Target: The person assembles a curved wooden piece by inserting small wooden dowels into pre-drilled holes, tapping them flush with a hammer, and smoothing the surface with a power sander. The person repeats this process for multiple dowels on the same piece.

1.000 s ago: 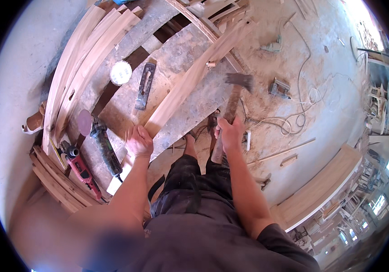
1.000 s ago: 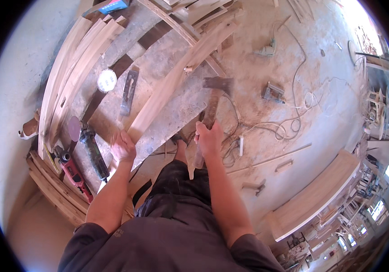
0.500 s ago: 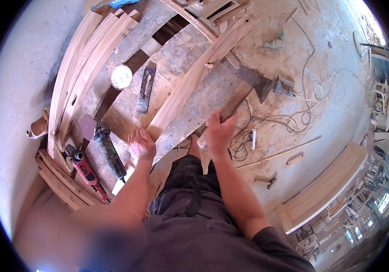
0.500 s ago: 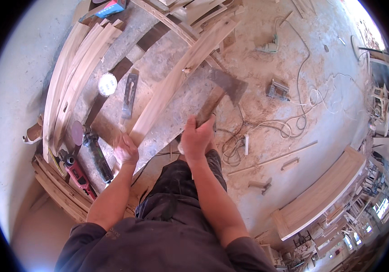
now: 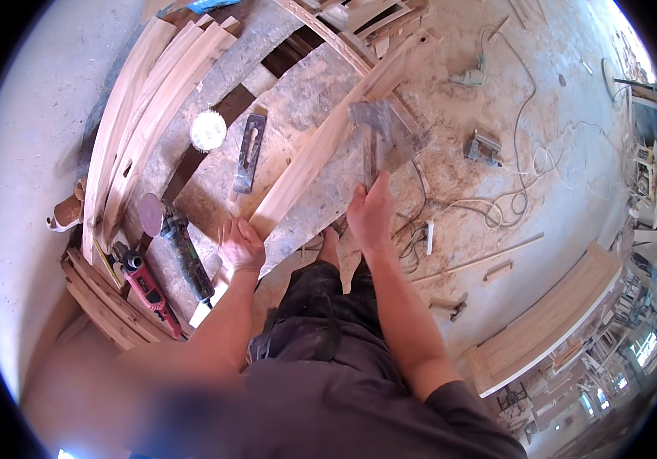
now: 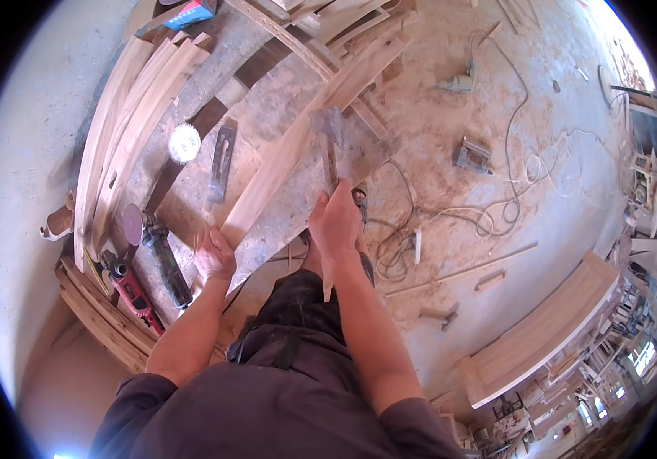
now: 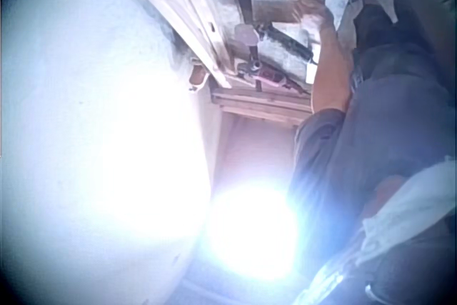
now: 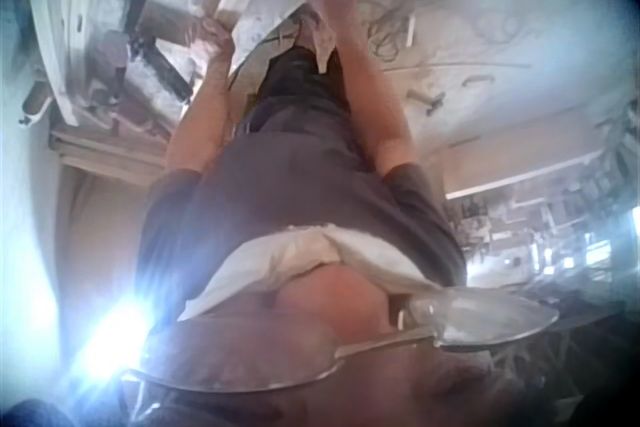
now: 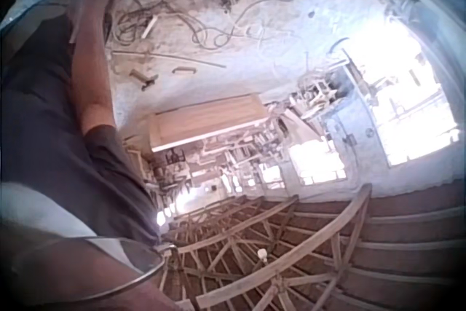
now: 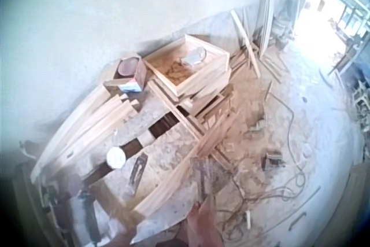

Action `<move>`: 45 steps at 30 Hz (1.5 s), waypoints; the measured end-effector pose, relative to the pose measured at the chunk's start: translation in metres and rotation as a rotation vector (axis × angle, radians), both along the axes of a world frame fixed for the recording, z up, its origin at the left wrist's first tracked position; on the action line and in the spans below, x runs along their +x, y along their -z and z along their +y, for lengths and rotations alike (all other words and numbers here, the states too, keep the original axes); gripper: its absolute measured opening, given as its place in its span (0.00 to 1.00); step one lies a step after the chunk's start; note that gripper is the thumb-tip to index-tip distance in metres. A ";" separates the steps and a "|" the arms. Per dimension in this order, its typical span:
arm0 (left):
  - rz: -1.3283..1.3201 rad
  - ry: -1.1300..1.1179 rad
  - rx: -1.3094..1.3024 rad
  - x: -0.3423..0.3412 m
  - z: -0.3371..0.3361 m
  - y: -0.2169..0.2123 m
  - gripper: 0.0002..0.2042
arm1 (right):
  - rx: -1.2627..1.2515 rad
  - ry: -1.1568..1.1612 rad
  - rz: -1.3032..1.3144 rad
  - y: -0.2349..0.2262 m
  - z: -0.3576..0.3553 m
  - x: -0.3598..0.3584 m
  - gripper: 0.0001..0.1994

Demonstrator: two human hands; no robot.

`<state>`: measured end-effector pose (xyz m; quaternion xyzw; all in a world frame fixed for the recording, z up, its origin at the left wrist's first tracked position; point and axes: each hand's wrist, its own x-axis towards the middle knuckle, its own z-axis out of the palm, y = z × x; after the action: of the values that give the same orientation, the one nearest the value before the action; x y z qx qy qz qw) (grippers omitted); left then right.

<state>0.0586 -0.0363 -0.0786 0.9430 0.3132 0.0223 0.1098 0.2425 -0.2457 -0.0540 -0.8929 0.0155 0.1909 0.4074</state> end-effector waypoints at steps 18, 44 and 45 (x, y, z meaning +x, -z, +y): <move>-0.032 -0.033 0.013 0.001 -0.003 -0.002 0.10 | -0.182 -0.212 -0.100 -0.012 -0.019 0.041 0.18; -0.110 -0.058 0.010 -0.002 -0.001 0.001 0.10 | 0.492 0.374 0.386 -0.027 -0.087 -0.018 0.05; -0.110 -0.052 0.010 -0.005 -0.002 0.002 0.10 | 0.545 0.462 0.451 -0.030 -0.096 -0.037 0.05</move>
<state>0.0532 -0.0386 -0.0810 0.9325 0.3308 0.0786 0.1217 0.2053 -0.3419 -0.0237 -0.6616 0.2530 0.2821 0.6470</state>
